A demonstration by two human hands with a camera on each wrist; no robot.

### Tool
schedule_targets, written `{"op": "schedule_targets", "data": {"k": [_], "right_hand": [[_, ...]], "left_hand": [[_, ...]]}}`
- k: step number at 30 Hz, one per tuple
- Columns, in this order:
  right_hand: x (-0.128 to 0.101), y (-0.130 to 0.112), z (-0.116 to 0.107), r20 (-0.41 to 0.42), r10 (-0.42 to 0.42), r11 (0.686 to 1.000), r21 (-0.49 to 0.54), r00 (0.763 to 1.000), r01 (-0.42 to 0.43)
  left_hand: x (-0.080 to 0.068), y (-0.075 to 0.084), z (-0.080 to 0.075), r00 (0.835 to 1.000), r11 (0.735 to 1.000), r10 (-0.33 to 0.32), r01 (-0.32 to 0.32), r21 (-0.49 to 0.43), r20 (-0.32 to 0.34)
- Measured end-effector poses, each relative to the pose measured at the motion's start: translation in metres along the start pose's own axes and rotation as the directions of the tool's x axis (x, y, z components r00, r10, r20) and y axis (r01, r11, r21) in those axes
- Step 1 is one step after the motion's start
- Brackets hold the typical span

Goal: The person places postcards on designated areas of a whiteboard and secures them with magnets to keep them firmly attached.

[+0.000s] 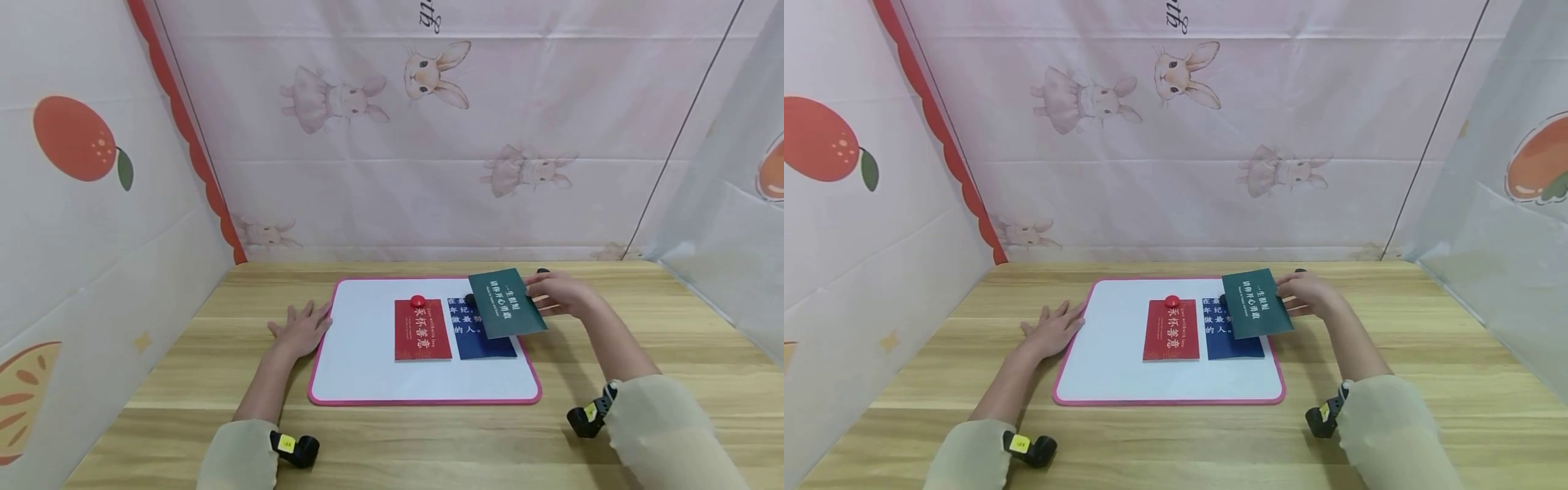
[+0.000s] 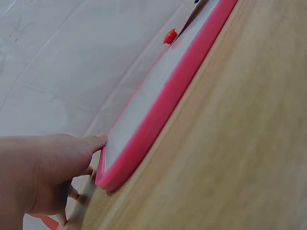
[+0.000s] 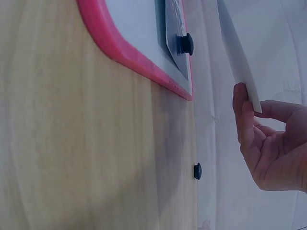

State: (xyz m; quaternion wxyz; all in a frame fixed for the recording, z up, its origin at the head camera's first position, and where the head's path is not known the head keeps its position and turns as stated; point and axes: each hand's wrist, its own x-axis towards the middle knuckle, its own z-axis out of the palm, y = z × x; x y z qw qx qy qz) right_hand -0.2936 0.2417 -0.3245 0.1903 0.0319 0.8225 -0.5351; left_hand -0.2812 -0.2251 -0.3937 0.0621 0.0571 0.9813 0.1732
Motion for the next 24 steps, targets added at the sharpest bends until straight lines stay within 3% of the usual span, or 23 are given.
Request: {"op": "schedule_targets", "data": {"k": [24], "right_hand": [[0.010, -0.020, 0.030, 0.038, -0.033, 0.999, 0.020, 0.999, 0.032]], "left_hand": [[-0.001, 0.000, 0.000, 1.000, 1.000, 0.002, -0.002, 0.004, -0.002]]}}
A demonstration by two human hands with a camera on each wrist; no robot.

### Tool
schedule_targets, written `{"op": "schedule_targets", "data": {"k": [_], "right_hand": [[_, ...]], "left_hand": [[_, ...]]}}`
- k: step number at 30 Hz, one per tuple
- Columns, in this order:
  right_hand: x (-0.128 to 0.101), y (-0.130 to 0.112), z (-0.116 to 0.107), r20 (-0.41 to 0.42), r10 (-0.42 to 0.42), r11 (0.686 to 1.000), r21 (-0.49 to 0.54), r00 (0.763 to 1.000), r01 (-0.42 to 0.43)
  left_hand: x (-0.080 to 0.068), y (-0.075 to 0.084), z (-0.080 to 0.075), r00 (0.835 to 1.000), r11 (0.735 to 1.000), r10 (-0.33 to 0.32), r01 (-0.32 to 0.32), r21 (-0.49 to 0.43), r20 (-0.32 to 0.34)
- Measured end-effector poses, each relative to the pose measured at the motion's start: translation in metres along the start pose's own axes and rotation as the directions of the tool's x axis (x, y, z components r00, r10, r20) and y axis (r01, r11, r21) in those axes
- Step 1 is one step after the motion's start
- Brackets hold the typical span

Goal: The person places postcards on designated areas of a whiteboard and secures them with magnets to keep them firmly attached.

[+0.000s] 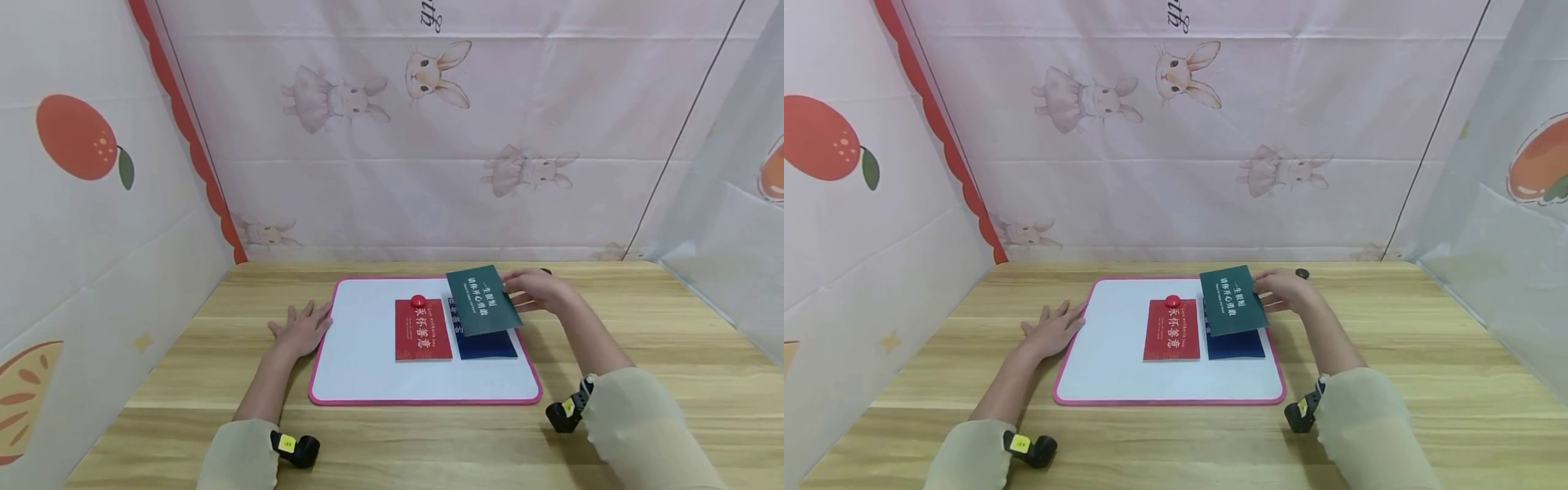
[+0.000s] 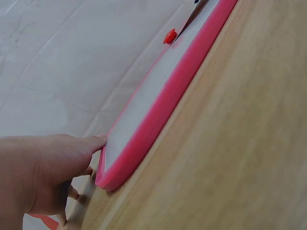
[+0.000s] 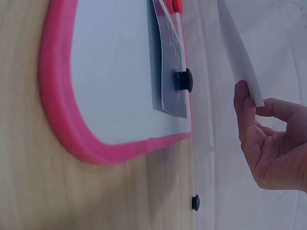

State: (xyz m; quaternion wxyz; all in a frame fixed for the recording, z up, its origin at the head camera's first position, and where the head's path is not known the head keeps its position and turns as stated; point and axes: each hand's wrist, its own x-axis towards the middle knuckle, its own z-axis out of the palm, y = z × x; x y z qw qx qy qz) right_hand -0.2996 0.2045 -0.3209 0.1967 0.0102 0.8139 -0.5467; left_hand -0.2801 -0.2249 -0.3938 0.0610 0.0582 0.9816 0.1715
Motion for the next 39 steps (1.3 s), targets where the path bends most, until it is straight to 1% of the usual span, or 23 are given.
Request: {"op": "schedule_targets", "data": {"k": [5, 15, 21, 31, 39], "right_hand": [[0.003, -0.001, 0.006, 0.018, -0.022, 0.999, 0.027, 1.000, 0.021], [0.006, -0.010, 0.016, 0.040, -0.050, 0.999, 0.022, 0.998, 0.049], [0.008, -0.015, 0.023, 0.030, -0.049, 0.999, 0.006, 0.998, 0.048], [0.011, -0.020, 0.030, 0.053, -0.050, 0.999, 0.018, 0.997, 0.049], [0.013, -0.028, 0.038, 0.047, -0.046, 0.999, 0.009, 0.998, 0.045]], "left_hand": [[0.000, 0.000, 0.000, 1.000, 1.000, -0.004, 0.004, -0.002, 0.000], [0.001, -0.001, 0.000, 1.000, 1.000, 0.014, -0.014, -0.004, -0.007], [0.002, -0.001, -0.001, 1.000, 1.000, 0.014, -0.014, -0.001, -0.002], [0.002, -0.002, 0.001, 1.000, 1.000, 0.011, -0.011, -0.003, 0.001], [0.003, -0.003, 0.001, 1.000, 1.000, 0.014, -0.014, -0.005, -0.005]]}}
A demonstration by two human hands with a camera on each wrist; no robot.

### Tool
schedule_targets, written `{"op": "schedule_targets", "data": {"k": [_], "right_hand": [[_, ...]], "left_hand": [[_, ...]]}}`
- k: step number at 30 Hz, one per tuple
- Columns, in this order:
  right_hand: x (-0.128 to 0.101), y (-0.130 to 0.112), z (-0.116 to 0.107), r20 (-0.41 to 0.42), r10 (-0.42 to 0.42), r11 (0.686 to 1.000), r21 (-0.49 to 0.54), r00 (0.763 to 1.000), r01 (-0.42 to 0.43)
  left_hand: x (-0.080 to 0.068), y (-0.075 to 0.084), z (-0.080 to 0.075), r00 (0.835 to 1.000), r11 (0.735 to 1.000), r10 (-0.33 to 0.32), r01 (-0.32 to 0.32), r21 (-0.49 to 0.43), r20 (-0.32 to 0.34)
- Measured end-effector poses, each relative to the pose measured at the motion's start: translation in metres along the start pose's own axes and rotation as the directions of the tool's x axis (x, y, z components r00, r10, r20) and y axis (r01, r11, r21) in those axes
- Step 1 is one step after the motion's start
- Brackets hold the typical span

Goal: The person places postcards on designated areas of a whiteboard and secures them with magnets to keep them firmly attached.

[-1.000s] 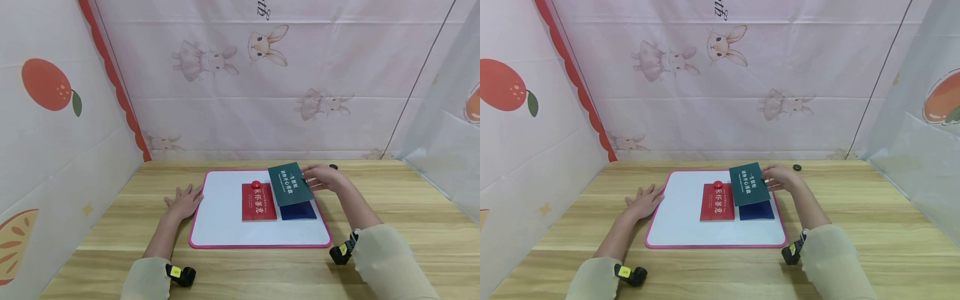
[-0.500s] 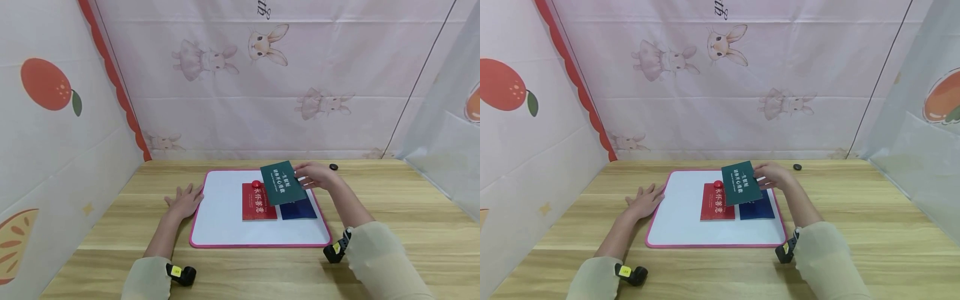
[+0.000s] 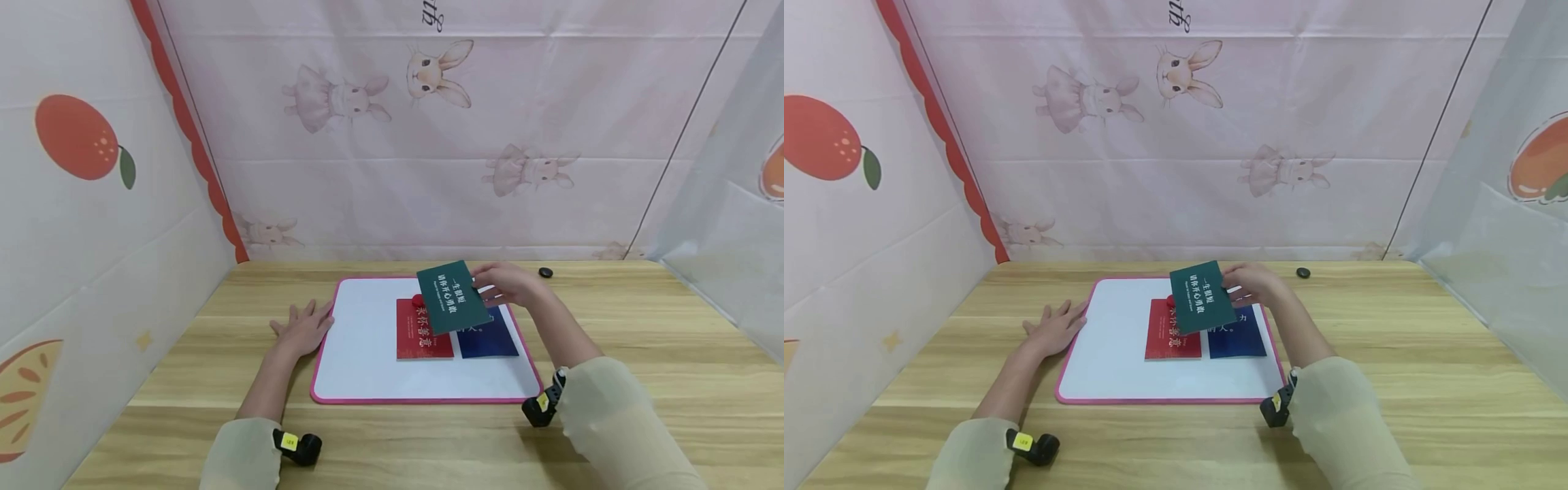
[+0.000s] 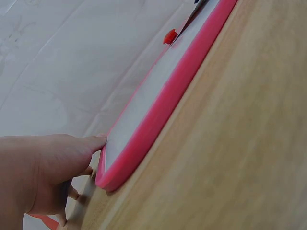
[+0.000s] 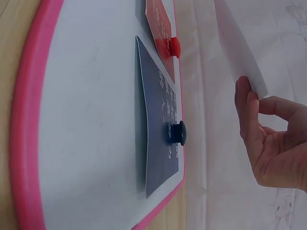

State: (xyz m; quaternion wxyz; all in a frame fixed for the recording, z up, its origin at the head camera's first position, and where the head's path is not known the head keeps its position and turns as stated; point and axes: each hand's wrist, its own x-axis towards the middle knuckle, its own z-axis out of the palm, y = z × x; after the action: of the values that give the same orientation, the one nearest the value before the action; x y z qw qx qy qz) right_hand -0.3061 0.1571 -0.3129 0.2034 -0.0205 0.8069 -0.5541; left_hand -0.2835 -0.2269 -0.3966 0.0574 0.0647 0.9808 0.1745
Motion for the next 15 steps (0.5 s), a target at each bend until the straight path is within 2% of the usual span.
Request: {"op": "schedule_targets", "data": {"k": [15], "right_hand": [[0.011, -0.008, 0.024, -0.003, 0.000, 0.999, 0.049, 1.000, 0.000]], "left_hand": [[-0.001, 0.002, -0.002, 1.000, 1.000, -0.007, 0.007, -0.001, 0.004]]}}
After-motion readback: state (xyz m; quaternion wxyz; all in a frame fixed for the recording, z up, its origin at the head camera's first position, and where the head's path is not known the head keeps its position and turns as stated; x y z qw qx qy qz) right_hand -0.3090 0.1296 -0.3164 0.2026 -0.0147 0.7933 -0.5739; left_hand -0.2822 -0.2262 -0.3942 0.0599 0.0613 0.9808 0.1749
